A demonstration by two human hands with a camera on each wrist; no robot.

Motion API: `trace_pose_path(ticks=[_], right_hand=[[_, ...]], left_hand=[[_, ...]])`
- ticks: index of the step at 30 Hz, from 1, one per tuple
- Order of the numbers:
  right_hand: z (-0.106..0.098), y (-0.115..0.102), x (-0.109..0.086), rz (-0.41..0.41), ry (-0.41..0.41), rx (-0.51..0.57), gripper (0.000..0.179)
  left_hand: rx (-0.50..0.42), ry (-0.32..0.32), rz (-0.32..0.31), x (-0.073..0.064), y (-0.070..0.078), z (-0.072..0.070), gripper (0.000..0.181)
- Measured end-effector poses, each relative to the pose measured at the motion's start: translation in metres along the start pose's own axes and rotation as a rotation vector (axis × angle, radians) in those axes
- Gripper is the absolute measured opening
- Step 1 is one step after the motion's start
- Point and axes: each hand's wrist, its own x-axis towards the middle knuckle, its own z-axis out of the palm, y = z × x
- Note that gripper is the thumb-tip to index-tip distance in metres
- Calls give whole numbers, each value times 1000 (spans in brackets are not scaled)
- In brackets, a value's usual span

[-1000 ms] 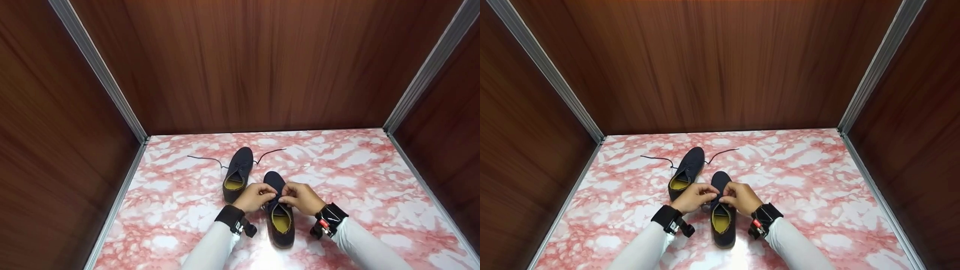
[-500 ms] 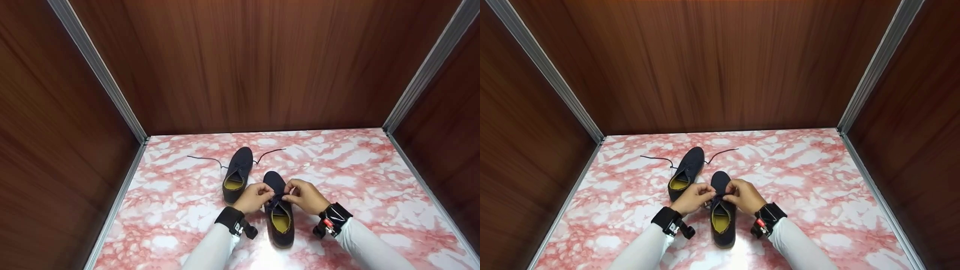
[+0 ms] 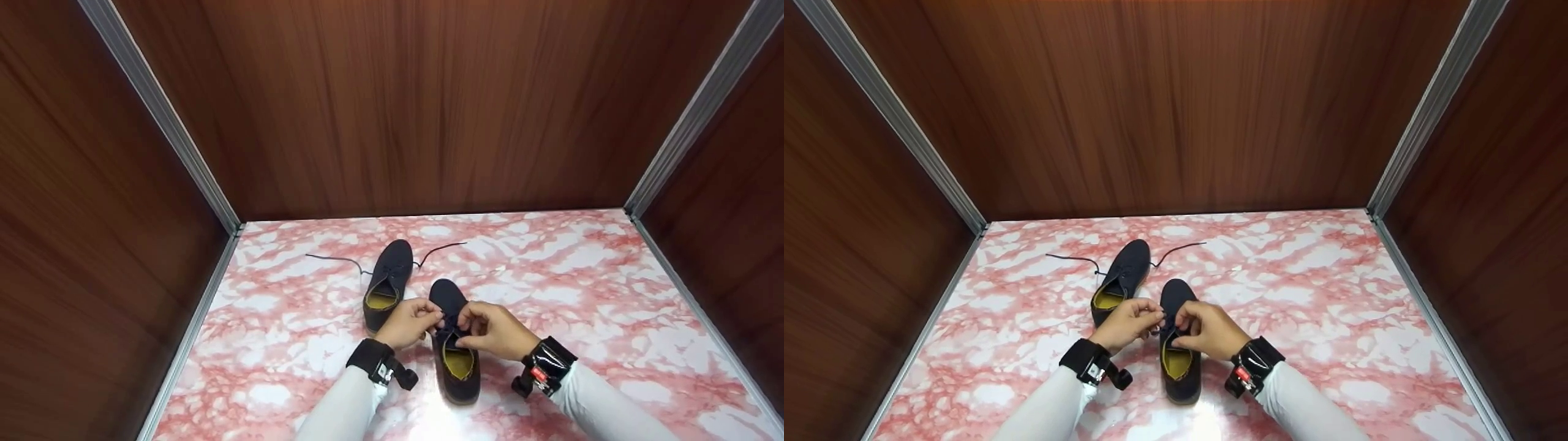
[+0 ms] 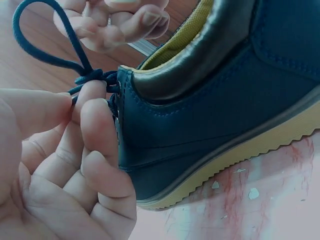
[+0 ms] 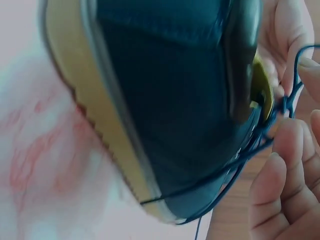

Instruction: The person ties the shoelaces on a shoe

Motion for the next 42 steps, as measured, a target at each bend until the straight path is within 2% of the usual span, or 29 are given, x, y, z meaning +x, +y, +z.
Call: trace_pose_path(ticks=[4,7,10,12,15,20,28,32,38,40,42], right_hand=[[7,-7,3,-43,-10,17,30],[10,-10,5,-68,-12,20,20],[10,-10,6,-65,7,23,7],[8,-9,6,-44,25,32,10],[4,-7,6,-3,33,104,17],[-5,0,8,18,14,242,15],[-17,20,3,5,-19,330,12],[-22,31,-1,13,-3,312,11],[-23,41,-9,94,3,246,10],[-23,40,-10,105,-8,196,12],[-22,37,-10,107,-24,121,15]], left_hand=[[-3,-5,3,-1,-2,-1,18],[1,-3,10,-2,-3,-2,18],[0,0,17,-3,-3,-2,18],[-7,0,19,-3,-3,-1,17],[-17,8,21,-3,-3,-2,15],[0,24,37,-6,-3,-5,17],[74,31,64,-15,-9,-13,18],[115,28,76,-20,-12,-16,19],[140,12,81,-21,-11,-14,14],[164,3,70,-21,-7,-13,9],[225,-11,54,-19,-3,-12,8]])
